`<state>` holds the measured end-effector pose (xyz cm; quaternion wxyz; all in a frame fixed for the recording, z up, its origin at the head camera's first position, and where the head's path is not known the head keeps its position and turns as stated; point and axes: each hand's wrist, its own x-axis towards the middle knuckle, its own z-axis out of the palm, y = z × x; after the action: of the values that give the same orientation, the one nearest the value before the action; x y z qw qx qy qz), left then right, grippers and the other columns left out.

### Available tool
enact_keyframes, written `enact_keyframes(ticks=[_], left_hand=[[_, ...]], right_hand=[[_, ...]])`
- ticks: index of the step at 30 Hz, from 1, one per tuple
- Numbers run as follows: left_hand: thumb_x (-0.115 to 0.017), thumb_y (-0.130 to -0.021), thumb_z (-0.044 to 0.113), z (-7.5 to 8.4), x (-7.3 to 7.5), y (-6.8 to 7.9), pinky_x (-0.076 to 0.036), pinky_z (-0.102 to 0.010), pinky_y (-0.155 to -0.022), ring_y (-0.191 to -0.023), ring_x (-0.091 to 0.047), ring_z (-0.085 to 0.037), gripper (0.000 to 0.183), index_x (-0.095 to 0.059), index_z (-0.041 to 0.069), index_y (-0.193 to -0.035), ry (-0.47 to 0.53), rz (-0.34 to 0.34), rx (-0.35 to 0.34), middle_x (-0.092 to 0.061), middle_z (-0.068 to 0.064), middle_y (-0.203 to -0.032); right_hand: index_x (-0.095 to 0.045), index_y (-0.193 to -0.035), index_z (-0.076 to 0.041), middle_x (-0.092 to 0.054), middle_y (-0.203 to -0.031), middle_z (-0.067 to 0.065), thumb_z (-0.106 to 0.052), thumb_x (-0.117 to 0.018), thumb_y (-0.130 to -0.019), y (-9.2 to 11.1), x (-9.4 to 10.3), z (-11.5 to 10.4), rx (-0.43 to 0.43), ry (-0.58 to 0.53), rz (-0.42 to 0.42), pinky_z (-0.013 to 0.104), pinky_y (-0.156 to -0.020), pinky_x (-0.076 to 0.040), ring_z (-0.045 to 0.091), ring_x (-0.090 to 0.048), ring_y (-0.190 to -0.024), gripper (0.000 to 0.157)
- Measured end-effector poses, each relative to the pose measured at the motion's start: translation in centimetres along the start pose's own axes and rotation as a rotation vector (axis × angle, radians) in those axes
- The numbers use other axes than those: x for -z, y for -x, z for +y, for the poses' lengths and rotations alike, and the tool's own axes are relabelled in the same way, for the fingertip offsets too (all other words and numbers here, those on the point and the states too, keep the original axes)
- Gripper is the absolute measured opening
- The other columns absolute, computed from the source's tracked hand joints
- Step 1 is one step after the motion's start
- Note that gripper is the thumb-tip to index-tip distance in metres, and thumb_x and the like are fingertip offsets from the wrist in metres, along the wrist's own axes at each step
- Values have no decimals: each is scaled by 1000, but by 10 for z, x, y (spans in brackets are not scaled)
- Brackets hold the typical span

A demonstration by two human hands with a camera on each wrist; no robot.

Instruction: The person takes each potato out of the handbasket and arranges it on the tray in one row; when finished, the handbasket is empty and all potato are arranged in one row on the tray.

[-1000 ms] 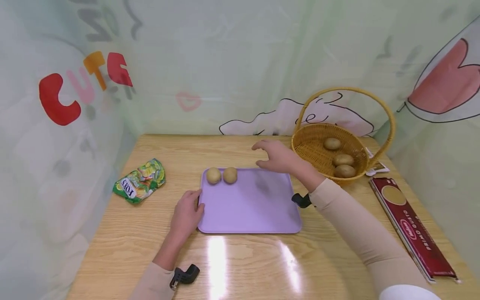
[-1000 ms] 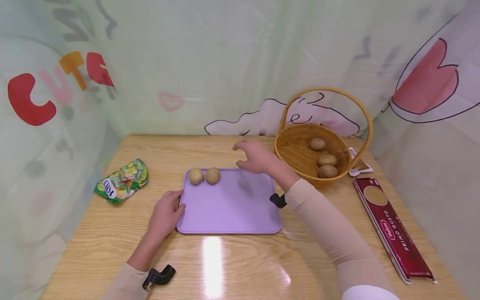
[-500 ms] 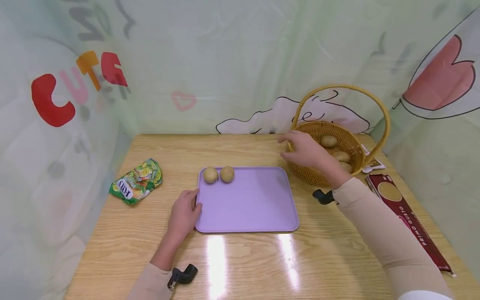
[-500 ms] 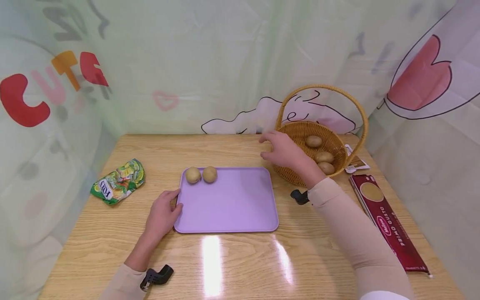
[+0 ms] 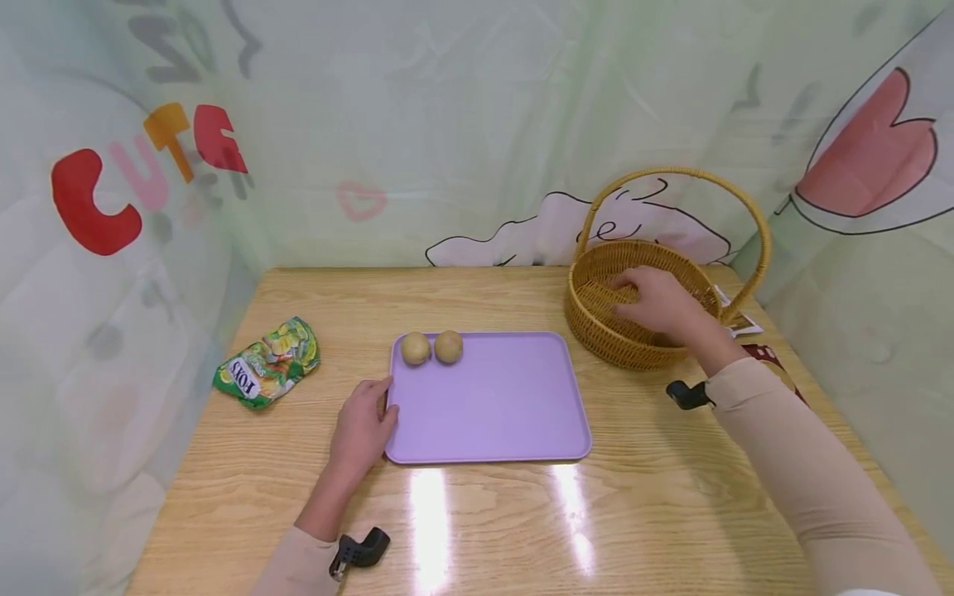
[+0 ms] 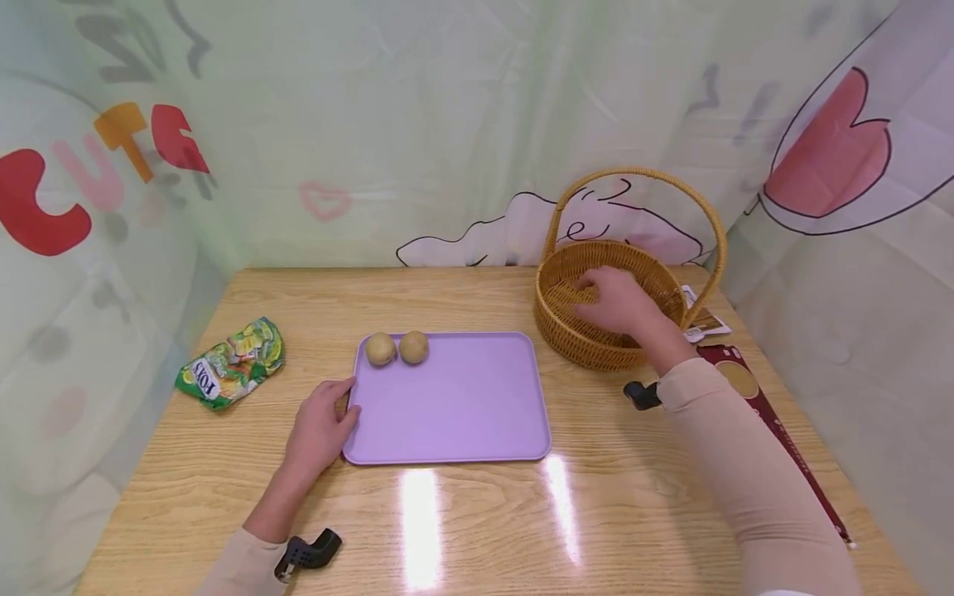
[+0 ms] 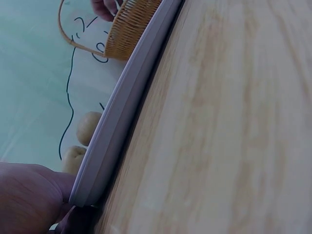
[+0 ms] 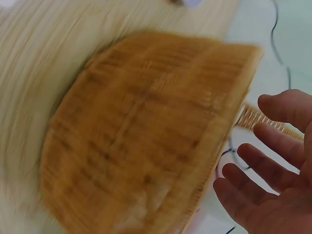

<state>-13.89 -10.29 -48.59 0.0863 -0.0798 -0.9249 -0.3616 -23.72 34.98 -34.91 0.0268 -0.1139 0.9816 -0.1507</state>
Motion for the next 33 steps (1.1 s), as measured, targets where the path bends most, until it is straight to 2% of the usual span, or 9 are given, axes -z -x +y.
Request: enact_keyframes(ticks=[6, 8, 12, 16, 19, 24, 30, 33], left_hand=[[-71, -86, 8, -1, 0, 0, -47, -31, -63, -67, -52, -12, 45, -61, -3, -128, 5, -14, 15, -62, -15, -114], [-70, -86, 8, -1, 0, 1, -47, -30, -62, -67, -52, -12, 44, -61, -2, -129, 9, -19, 22, -62, -14, -114], [-70, -87, 8, -1, -1, 1, -46, -29, -62, -66, -51, -11, 44, -61, -2, -129, 15, -20, 27, -62, -13, -114], [-70, -87, 8, -2, -1, 0, -46, -29, -61, -66, -51, -11, 44, -61, -1, -129, 18, -19, 31, -62, -13, -115], [-70, -87, 9, -2, 0, 0, -46, -29, -60, -65, -51, -10, 44, -61, 0, -130, 14, -22, 36, -62, -13, -115], [-70, -87, 9, -2, 0, -1, -46, -28, -60, -65, -51, -10, 45, -60, -1, -130, 16, -28, 40, -62, -13, -115], [-70, -87, 9, -2, -1, -1, -47, -29, -62, -68, -52, -12, 45, -60, -1, -130, 19, -34, 46, -62, -13, -116], [-70, -87, 9, -2, -1, -2, -47, -29, -63, -69, -52, -12, 45, -60, -1, -130, 17, -36, 46, -62, -13, -116]], right_hand=[[-60, -111, 3, -63, -109, 23, -18, -71, -86, 4, 2, 30, -4, 73, -12, 55, -82, -46, 39, -58, -99, 34], [-60, -108, 3, -65, -102, 21, -19, -72, -85, 5, 3, 38, -23, 103, -45, 54, -78, -47, 36, -60, -91, 34], [-63, -104, 6, -66, -94, 19, -20, -70, -83, 11, 5, 47, -81, 151, -140, 53, -76, -48, 37, -61, -86, 34], [-57, -83, -2, -59, -81, 11, -22, -70, -81, 16, 2, 53, -121, 167, -190, 44, -68, -43, 31, -54, -77, 24], [-46, -73, -10, -51, -76, 8, -24, -71, -82, 18, 0, 54, -146, 155, -219, 43, -65, -34, 28, -46, -73, 31], [-42, -69, -13, -47, -73, 6, -20, -69, -84, 18, -5, 54, -169, 132, -239, 42, -63, -32, 27, -44, -71, 32], [-41, -69, -11, -35, -67, 4, -14, -68, -83, 18, -10, 55, -173, 127, -218, 37, -58, -29, 23, -40, -64, 30], [-46, -72, -9, -40, -68, 4, -14, -69, -83, 17, -11, 57, -159, 132, -204, 36, -57, -30, 23, -41, -65, 26]])
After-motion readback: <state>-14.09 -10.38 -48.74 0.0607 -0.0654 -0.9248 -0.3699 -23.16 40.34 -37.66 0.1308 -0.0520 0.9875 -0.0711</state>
